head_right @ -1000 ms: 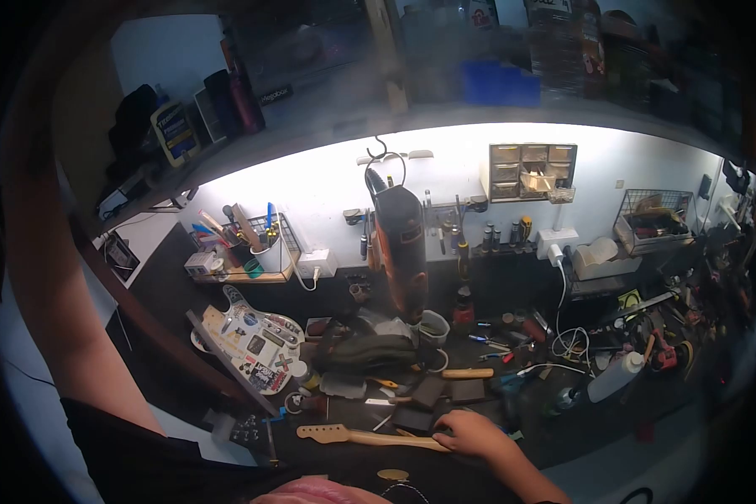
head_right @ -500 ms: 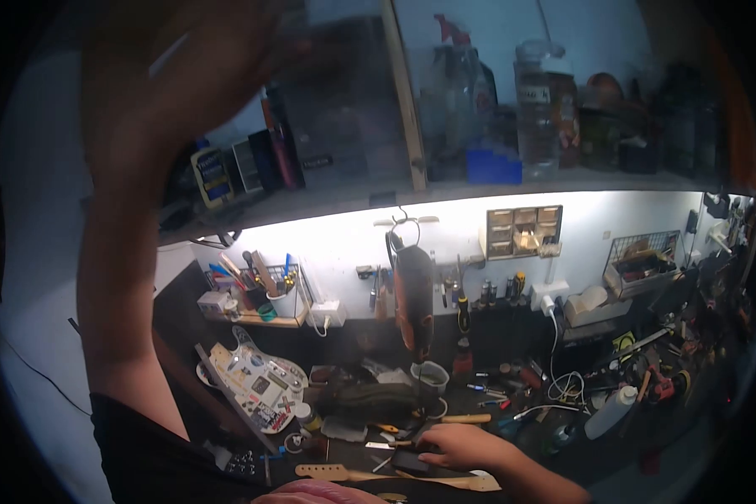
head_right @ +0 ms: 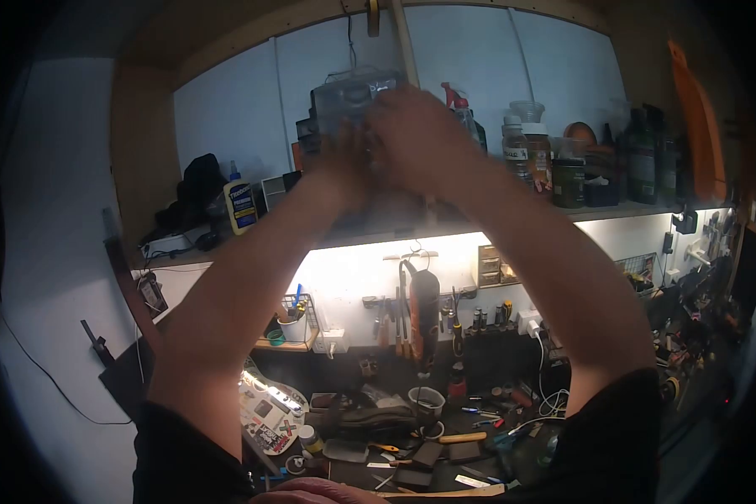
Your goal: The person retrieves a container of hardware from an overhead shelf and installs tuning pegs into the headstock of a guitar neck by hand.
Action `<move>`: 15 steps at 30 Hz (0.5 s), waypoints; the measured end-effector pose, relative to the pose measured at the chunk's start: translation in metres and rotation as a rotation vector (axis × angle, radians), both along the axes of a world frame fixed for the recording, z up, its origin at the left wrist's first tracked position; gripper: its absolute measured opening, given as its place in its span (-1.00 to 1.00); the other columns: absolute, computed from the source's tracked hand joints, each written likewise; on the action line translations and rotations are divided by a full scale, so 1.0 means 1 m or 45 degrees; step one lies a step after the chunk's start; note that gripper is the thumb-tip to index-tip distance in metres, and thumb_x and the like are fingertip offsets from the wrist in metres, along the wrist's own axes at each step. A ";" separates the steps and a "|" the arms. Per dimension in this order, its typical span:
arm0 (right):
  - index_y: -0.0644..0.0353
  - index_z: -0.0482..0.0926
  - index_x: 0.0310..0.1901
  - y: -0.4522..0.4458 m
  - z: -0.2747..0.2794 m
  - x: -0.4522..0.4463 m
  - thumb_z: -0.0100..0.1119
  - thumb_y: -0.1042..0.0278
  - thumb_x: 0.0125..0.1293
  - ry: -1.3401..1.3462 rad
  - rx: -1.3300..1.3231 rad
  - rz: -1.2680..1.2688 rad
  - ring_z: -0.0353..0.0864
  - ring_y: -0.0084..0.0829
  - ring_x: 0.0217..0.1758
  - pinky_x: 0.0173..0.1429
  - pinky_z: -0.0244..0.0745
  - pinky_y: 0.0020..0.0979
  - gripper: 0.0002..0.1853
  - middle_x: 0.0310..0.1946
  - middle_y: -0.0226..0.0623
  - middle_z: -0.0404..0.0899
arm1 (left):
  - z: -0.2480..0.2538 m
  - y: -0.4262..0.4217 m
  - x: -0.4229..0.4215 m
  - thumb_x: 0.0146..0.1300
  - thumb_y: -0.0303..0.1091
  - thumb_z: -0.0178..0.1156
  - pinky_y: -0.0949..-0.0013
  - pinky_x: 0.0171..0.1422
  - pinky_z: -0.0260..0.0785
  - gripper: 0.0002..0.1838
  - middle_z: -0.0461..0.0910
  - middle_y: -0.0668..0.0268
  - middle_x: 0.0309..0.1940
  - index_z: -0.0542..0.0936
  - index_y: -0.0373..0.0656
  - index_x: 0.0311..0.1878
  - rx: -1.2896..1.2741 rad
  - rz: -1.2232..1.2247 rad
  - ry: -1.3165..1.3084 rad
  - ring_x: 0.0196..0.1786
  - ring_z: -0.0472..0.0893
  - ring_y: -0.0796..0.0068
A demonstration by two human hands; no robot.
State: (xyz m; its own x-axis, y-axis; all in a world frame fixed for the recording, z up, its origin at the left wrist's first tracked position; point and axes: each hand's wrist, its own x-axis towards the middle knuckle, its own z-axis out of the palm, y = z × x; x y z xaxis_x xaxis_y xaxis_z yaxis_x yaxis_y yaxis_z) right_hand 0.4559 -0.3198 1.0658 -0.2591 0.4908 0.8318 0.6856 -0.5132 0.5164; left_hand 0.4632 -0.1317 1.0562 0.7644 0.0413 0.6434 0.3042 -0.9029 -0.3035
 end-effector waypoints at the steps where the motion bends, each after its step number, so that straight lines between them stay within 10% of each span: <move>1: 0.18 0.73 0.02 0.007 0.017 0.012 0.37 0.40 0.25 0.001 0.023 -0.082 0.66 0.01 0.12 0.25 0.62 -0.05 -0.70 -0.03 -0.11 0.66 | -0.001 -0.005 -0.004 0.56 0.18 0.06 -0.50 0.72 -0.05 -0.03 -0.27 0.18 0.85 -0.08 -0.03 0.82 -0.033 0.001 -0.018 0.82 -0.10 -0.17; 9: 0.18 0.73 0.13 0.078 0.051 0.048 0.38 0.22 0.27 -0.023 0.081 -0.524 0.59 -0.06 0.36 0.33 0.58 0.04 -0.59 0.18 -0.18 0.62 | -0.041 -0.003 -0.001 0.44 -0.06 0.25 -0.55 0.66 0.08 -0.22 -0.16 0.01 0.81 0.37 -0.19 0.64 -0.060 -0.167 -0.271 0.76 -0.09 -0.49; 15: 0.14 0.77 0.05 0.072 0.030 0.067 0.38 0.21 0.29 0.018 0.033 -0.353 0.66 0.06 0.26 0.31 0.63 -0.04 -0.66 0.18 -0.13 0.67 | -0.056 0.025 -0.029 0.39 -0.47 0.24 -0.05 0.50 0.49 -0.53 0.45 -0.10 0.54 0.61 -0.30 0.36 -0.450 -0.798 -0.402 0.52 0.47 -0.31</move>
